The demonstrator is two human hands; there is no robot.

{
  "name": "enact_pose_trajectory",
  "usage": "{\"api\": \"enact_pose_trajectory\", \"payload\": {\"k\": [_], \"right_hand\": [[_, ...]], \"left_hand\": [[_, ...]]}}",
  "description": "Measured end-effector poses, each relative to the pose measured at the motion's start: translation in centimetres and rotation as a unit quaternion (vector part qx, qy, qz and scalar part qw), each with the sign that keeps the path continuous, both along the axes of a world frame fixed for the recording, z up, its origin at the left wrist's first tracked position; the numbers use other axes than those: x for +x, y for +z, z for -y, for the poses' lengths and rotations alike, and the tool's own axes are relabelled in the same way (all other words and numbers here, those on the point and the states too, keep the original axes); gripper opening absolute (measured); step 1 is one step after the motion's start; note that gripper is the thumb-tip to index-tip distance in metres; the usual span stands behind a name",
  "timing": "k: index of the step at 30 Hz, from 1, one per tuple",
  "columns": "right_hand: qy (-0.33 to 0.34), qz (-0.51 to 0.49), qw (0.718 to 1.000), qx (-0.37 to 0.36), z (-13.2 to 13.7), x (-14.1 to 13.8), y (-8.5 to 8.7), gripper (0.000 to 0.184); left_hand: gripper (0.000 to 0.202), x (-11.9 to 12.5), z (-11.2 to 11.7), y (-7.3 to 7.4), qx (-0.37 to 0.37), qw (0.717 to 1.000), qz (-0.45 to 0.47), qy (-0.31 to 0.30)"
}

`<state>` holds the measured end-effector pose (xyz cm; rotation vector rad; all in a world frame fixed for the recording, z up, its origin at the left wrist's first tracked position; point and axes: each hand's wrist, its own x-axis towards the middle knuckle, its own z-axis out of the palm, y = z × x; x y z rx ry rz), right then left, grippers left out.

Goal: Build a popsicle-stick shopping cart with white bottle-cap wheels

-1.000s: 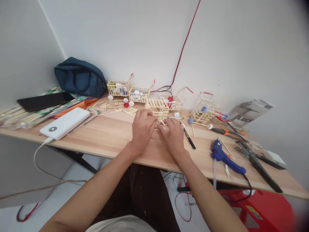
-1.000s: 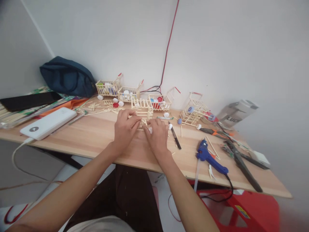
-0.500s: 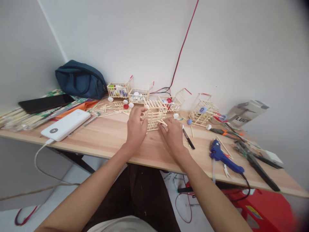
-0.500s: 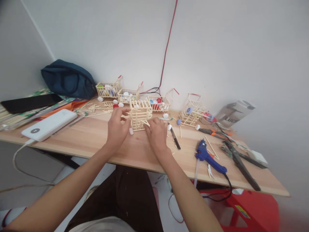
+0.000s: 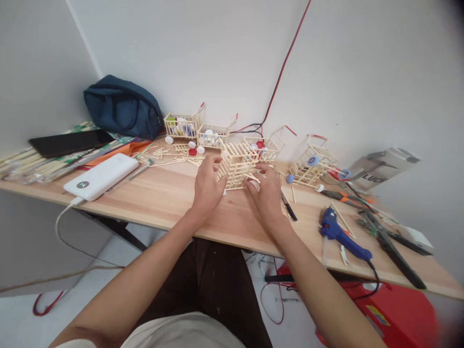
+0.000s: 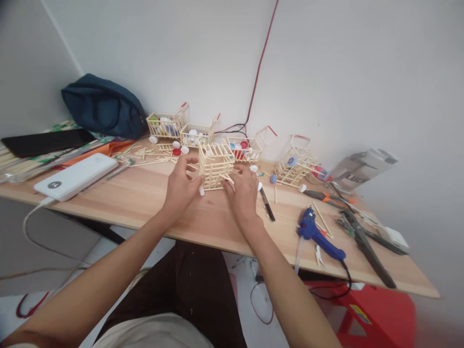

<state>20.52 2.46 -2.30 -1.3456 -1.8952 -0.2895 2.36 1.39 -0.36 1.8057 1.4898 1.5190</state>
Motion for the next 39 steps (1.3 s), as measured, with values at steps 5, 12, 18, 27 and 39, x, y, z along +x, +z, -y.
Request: {"api": "enact_pose_trajectory", "payload": {"k": [5,12,18,27,39], "right_hand": [[0.013,-0.035,0.999,-0.030,-0.4,-0.1,-0.8,0.014],[0.050,-0.036,0.996,-0.065,-0.5,0.1,-0.3,0.016],[0.015,0.010,0.999,-0.050,0.2,0.4,0.0,0.014],[-0.061,0.014,0.997,-0.051,2.1,-0.7,0.6,0.008],[-0.050,0.000,0.998,-0.037,2.4,-1.4,0.2,0.014]], "left_hand": [[0.033,-0.6,-0.4,-0.4,-0.010,0.999,0.009,-0.047],[0.039,0.2,0.2,-0.9,0.001,0.999,0.002,-0.035],[0.029,-0.3,-0.9,-0.2,-0.013,0.996,0.018,-0.091],[0.026,-0.8,-2.9,-0.8,-0.023,0.984,0.083,-0.155],[0.026,-2.5,-3.1,-1.5,-0.035,0.971,0.102,-0.213]]}}
